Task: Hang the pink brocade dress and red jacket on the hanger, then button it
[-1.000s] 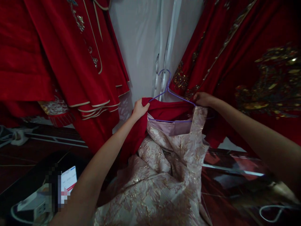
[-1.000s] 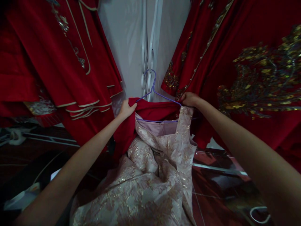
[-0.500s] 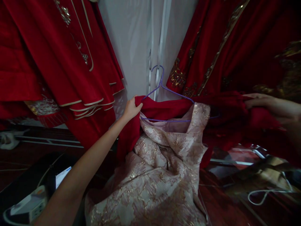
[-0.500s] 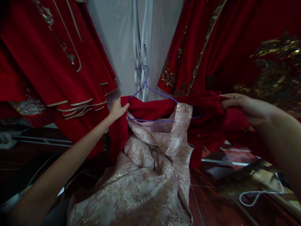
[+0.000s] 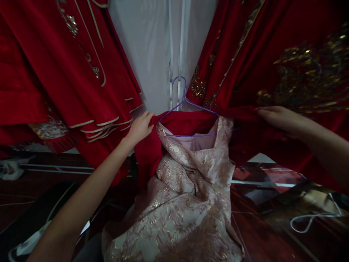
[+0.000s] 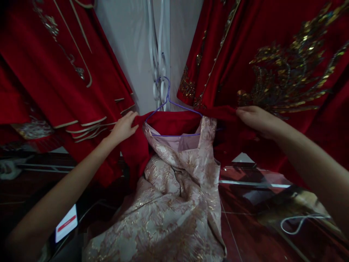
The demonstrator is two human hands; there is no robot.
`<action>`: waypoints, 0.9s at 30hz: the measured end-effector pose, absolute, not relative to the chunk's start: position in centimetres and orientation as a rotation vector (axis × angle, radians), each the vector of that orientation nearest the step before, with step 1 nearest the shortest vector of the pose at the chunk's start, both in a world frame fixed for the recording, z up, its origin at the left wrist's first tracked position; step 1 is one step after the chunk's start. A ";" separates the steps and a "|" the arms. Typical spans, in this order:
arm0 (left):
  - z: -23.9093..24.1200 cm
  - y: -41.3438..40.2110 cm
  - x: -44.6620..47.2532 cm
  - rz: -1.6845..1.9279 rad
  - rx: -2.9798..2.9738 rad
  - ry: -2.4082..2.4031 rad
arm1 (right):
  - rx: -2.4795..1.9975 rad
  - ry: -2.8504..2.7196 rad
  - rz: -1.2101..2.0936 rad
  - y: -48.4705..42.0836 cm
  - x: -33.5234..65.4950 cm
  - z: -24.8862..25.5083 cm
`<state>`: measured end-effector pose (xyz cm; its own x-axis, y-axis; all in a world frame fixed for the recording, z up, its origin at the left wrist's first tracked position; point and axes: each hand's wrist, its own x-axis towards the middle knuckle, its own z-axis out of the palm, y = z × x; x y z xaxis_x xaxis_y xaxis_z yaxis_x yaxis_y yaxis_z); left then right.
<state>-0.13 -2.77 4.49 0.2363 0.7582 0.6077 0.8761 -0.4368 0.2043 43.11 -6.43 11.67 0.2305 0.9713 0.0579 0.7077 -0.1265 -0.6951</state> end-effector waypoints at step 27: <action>-4.0 -5.8 12.7 -2.458 -2.335 -1.442 | -0.735 -1.668 0.894 -6.6 27.6 -2.1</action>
